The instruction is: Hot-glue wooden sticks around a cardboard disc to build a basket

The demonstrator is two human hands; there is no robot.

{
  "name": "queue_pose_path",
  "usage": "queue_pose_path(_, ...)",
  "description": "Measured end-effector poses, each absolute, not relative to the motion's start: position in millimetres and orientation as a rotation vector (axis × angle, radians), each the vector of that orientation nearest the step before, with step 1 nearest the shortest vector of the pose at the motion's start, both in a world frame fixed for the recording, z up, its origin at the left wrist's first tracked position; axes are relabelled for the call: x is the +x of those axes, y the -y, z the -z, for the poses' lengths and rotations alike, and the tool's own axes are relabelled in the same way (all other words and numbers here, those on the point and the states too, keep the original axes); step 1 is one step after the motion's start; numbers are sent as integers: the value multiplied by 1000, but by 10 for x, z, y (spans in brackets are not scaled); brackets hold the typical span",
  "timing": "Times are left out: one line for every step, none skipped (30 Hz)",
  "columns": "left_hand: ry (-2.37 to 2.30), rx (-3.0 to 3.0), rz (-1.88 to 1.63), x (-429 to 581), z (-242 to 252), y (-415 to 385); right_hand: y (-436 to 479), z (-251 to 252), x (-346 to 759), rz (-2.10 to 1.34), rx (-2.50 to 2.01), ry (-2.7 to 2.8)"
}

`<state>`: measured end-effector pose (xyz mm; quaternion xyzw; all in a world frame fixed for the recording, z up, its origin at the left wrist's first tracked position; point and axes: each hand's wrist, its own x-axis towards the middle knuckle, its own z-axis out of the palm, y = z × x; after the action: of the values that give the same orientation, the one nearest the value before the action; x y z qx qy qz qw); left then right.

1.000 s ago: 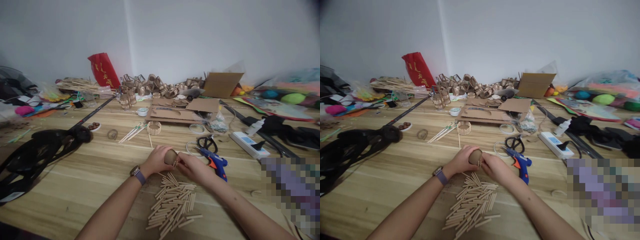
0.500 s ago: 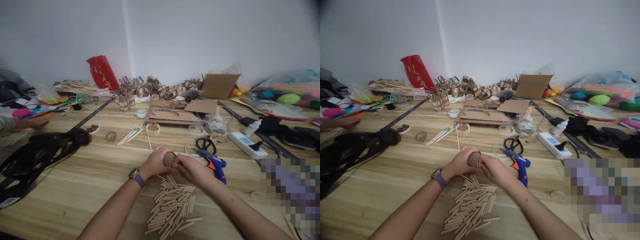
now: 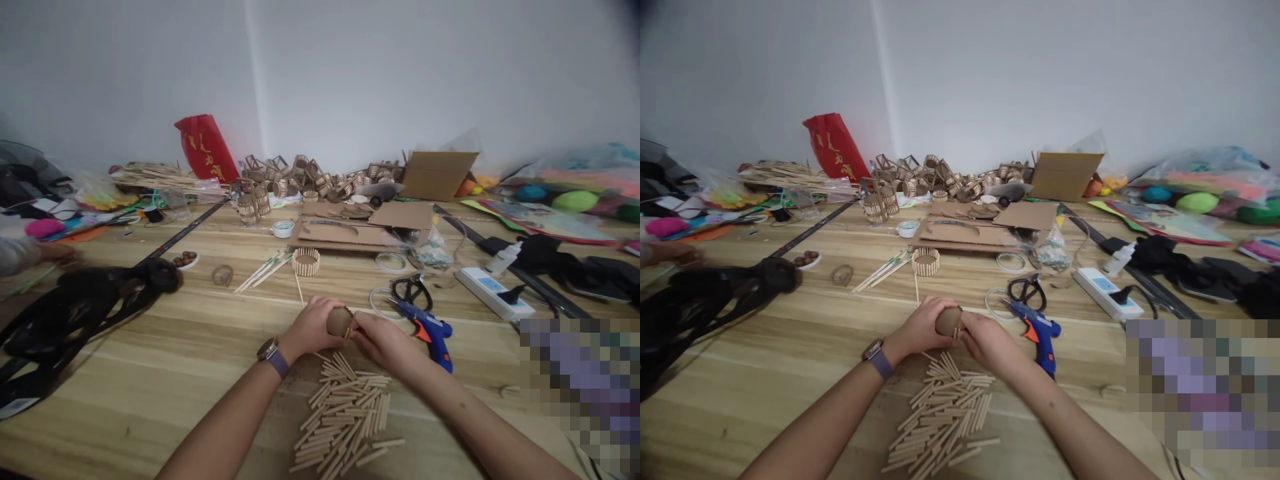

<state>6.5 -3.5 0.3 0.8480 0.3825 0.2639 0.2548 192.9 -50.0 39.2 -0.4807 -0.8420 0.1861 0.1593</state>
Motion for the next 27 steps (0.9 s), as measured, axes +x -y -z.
queue_pose_path(-1037, 2302, -720, 65, -3, 36, 500, -395, 1929, -532, -1376, 2409)
queue_pose_path(-1035, 2302, -725, 65, -3, 36, 501, -397, 1929, -532, -1381, 2411)
queue_pose_path(-1032, 2304, -730, 64, -1, 35, 500, -398, 1930, -533, -1386, 2412)
queue_pose_path(-1029, 2307, -733, 63, 3, 33, 500, -398, 1931, -534, -1391, 2411)
queue_pose_path(-1025, 2310, -736, 61, 8, 31, 499, -395, 1931, -538, -1394, 2409)
queue_pose_path(-1021, 2316, -736, 59, 15, 28, 498, -390, 1931, -544, -1395, 2405)
queue_pose_path(-1017, 2324, -735, 58, 22, 26, 497, -382, 1930, -550, -1397, 2398)
queue_pose_path(-1014, 2333, -734, 56, 30, 26, 496, -372, 1929, -556, -1402, 2388)
queue_pose_path(-1011, 2344, -733, 55, 37, 26, 496, -362, 1927, -559, -1415, 2376)
queue_pose_path(-1008, 2355, -733, 54, 43, 28, 495, -354, 1924, -561, -1433, 2366)
queue_pose_path(-1005, 2366, -735, 53, 48, 32, 495, -349, 1923, -563, -1449, 2361)
queue_pose_path(-1001, 2378, -740, 53, 52, 37, 494, -351, 1925, -562, -1460, 2358)
queue_pose_path(-995, 2390, -744, 54, 53, 42, 492, -360, 1931, -562, -1462, 2358)
queue_pose_path(-989, 2403, -744, 54, 53, 48, 489, -379, 1942, -561, -1455, 2356)
queue_pose_path(-985, 2413, -741, 53, 53, 54, 485, -407, 1962, -559, -1449, 2352)
queue_pose_path(-986, 2422, -735, 53, 51, 58, 479, -443, 1989, -556, -1453, 2340)
queue_pose_path(-993, 2429, -725, 52, 49, 62, 471, -486, 2025, -548, -1467, 2323)
queue_pose_path(-1004, 2434, -713, 50, 47, 65, 463, -532, 2069, -533, -1487, 2302)
queue_pose_path(-1018, 2441, -698, 48, 45, 67, 454, -580, 2122, -511, -1510, 2279)
queue_pose_path(-1033, 2449, -683, 46, 44, 69, 447, -625, 2182, -480, -1528, 2257)
queue_pose_path(-1044, 2458, -665, 45, 44, 69, 444, -665, 2249, -443, -1540, 2235)
queue_pose_path(-1052, 2467, -648, 44, 44, 69, 445, -698, 2324, -406, -1558, 2216)
queue_pose_path(-1059, 2472, -635, 43, 46, 68, 452, -723, 2407, -366, -1595, 2196)
queue_pose_path(-1063, 2473, -630, 44, 48, 67, 465, -739, 2496, -321, -1664, 2172)
queue_pose_path(-1067, 2471, -632, 45, 52, 65, 483, -746, 2589, -276, -1763, 2148)
queue_pose_path(-1070, 2467, -639, 47, 56, 64, 506, -744, 2682, -228, -1889, 2120)
queue_pose_path(-1072, 2464, -647, 51, 60, 62, 532, -735, 2772, -193, -2026, 2097)
